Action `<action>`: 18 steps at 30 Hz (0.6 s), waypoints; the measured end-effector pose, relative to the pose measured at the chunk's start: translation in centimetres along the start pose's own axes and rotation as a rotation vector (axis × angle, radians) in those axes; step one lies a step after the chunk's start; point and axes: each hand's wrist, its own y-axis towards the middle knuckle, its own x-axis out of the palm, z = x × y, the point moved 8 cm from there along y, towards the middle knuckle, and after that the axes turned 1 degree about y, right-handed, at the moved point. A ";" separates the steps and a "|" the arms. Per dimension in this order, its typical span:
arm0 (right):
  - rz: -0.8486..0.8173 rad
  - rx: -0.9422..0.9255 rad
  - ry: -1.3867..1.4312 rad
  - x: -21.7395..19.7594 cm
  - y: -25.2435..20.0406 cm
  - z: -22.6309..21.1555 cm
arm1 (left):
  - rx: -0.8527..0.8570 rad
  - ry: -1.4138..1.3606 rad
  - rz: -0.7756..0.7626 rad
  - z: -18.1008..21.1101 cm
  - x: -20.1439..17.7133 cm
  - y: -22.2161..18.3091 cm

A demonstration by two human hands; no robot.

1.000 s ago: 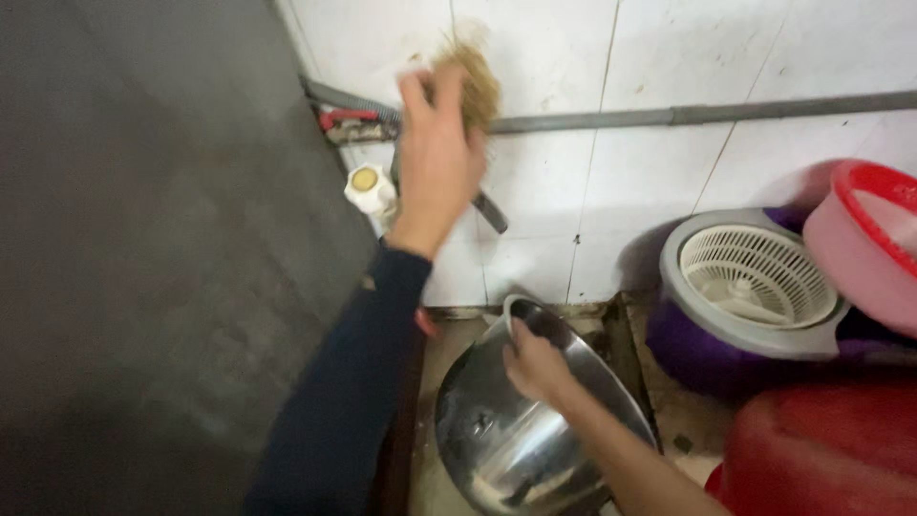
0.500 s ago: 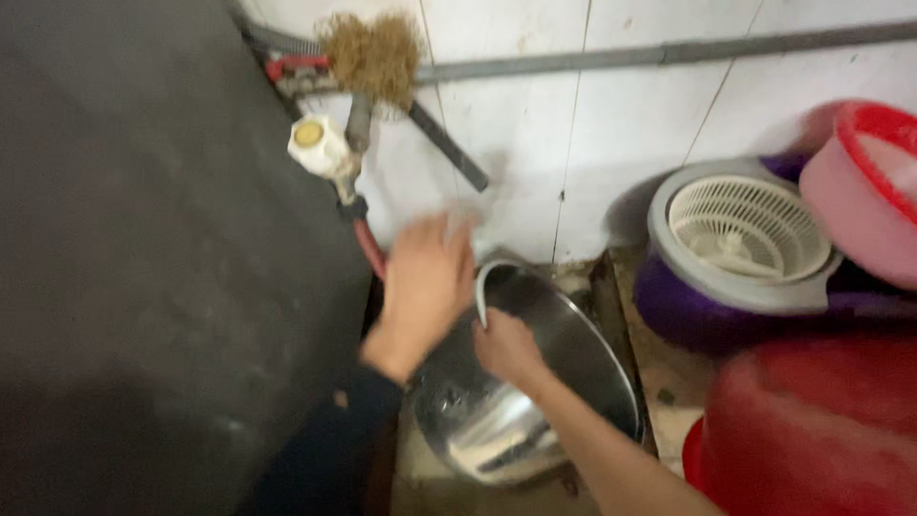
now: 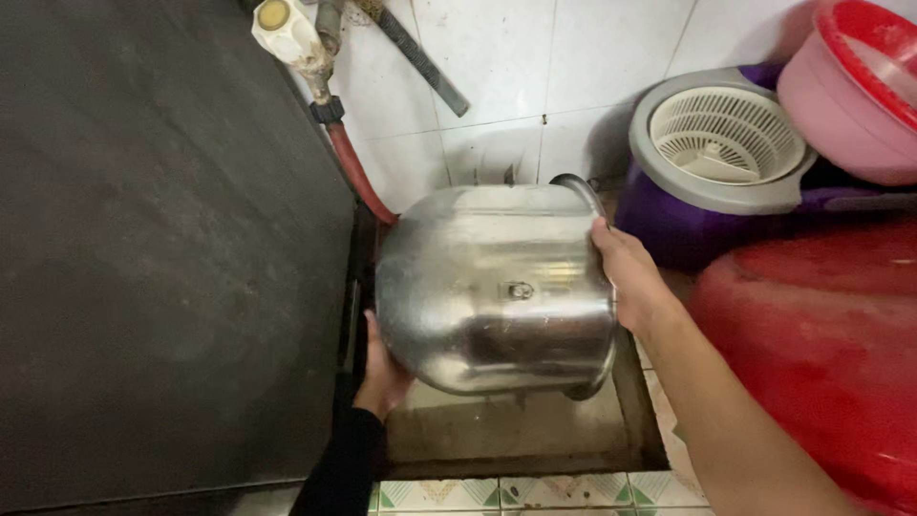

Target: The person scrubs the inside and outside of a large metal bowl with a sponge, rinses it with water from a hose, and takes a different metal bowl from a cabinet and places it on a scale.

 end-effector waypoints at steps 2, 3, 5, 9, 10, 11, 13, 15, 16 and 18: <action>0.001 -0.018 0.032 -1.1 -0.4 0.6 | 0.068 0.051 -0.035 1.3 1.0 0.0; 0.001 -0.026 0.046 -1.6 -0.5 1.1 | 0.048 0.085 -0.005 1.5 0.9 0.0; 0.047 0.030 0.050 -2.9 -0.8 3.2 | 0.006 0.152 0.067 2.0 0.3 -0.2; 0.140 0.153 0.052 -5.0 -0.4 6.7 | -0.014 0.358 0.176 2.9 -0.7 -0.5; 0.128 0.158 0.079 -5.1 -0.3 7.2 | -0.017 0.372 0.192 2.9 -1.0 -0.6; 0.116 0.163 0.105 -5.0 -0.3 7.6 | -0.021 0.386 0.208 3.0 -1.3 -0.7; 0.118 0.173 0.100 -5.1 -0.2 8.0 | -0.009 0.398 0.173 3.0 -1.2 -0.5; 0.141 0.186 0.034 -5.2 0.0 7.7 | -0.014 0.375 0.155 2.9 -1.2 -0.5; 0.126 0.159 0.049 -4.9 0.1 7.3 | -0.026 0.347 0.153 2.7 -1.5 -0.6; 0.096 0.103 0.078 -4.2 0.4 6.1 | -0.056 0.279 0.167 2.4 -2.0 -0.9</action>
